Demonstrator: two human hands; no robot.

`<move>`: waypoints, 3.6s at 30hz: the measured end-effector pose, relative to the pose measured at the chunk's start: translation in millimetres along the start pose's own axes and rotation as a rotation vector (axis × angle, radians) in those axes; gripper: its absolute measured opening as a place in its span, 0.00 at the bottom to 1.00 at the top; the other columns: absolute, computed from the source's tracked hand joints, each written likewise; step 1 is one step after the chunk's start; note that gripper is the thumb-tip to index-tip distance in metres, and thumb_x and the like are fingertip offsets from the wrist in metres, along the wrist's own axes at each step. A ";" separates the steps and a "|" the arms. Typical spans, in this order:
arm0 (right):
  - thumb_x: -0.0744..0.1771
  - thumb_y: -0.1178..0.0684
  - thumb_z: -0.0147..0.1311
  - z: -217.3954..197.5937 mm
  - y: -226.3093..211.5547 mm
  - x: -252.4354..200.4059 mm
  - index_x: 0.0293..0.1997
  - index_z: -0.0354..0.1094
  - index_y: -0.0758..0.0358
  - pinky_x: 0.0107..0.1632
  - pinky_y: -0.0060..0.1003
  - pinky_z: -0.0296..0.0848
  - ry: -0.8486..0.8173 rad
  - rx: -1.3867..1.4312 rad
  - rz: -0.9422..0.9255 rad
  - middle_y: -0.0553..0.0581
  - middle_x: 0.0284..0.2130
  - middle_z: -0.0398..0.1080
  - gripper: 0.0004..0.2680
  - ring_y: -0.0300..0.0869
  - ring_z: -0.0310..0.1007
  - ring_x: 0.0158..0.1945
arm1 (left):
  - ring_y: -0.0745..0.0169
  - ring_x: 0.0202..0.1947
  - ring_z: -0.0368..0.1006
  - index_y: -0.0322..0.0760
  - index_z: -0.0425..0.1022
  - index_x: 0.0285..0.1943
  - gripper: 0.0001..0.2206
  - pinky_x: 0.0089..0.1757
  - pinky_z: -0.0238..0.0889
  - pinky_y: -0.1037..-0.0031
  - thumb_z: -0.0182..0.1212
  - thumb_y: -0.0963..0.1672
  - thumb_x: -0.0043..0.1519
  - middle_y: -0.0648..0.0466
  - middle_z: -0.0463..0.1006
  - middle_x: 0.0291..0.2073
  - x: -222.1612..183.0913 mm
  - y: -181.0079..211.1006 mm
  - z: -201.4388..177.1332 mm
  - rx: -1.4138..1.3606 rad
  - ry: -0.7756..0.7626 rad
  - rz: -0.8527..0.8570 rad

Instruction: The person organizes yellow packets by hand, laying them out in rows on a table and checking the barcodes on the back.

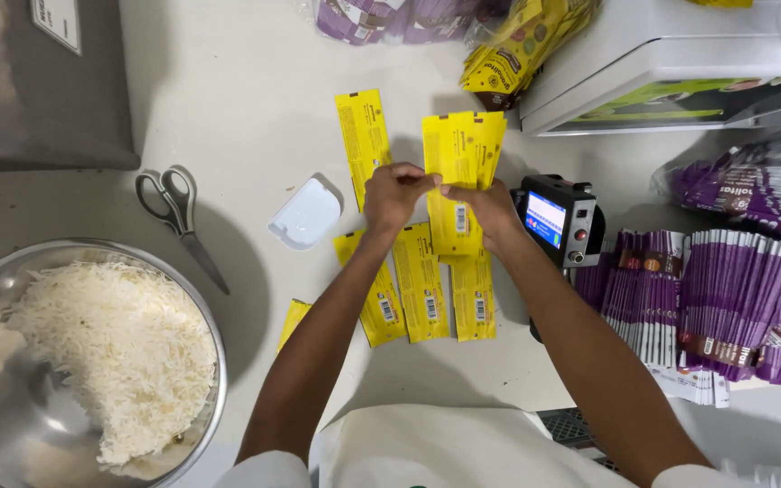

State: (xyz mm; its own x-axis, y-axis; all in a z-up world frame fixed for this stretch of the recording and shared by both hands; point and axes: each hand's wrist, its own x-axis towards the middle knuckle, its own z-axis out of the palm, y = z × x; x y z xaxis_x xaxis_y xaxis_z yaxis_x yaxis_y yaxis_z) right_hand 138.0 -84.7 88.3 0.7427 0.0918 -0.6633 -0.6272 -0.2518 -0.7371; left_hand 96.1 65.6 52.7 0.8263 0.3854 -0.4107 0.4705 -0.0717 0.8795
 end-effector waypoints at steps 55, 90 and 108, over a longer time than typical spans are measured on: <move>0.63 0.50 0.70 1.9 -39.8 -14.9 0.59 0.61 0.68 0.50 0.43 0.78 0.101 0.082 -0.015 0.61 0.45 0.75 0.23 0.52 0.80 0.49 | 0.68 0.22 0.72 0.35 0.83 0.38 0.10 0.18 0.65 0.83 0.78 0.44 0.53 0.48 0.80 0.27 42.4 -26.9 -23.3 -0.397 0.056 -0.076; 0.68 0.46 0.52 -11.0 172.3 -124.8 0.67 0.63 0.54 0.64 0.54 0.69 -0.605 -1.237 -0.290 0.67 0.60 0.67 0.19 0.60 0.66 0.65 | 0.58 0.36 0.79 0.48 0.82 0.48 0.08 0.41 0.72 0.64 0.64 0.40 0.63 0.50 0.84 0.41 1.0 -58.4 -190.1 0.140 0.458 0.064; 0.69 0.26 0.37 157.3 61.1 -45.0 0.65 0.68 0.59 0.73 0.66 0.32 -0.359 -1.299 -0.924 0.67 0.74 0.43 0.28 0.63 0.31 0.79 | 0.57 0.44 0.77 0.44 0.80 0.53 0.10 0.44 0.74 0.65 0.59 0.40 0.65 0.49 0.81 0.43 -15.3 -59.6 -180.3 0.179 0.411 0.050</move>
State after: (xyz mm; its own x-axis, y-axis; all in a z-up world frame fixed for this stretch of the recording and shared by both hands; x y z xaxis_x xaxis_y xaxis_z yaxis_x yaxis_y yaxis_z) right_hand 29.4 47.4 52.8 0.5257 0.8231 -0.2148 0.7197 -0.5649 -0.4036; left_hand -0.4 229.9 49.9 0.6750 0.7081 -0.2073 0.5094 -0.2439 0.8253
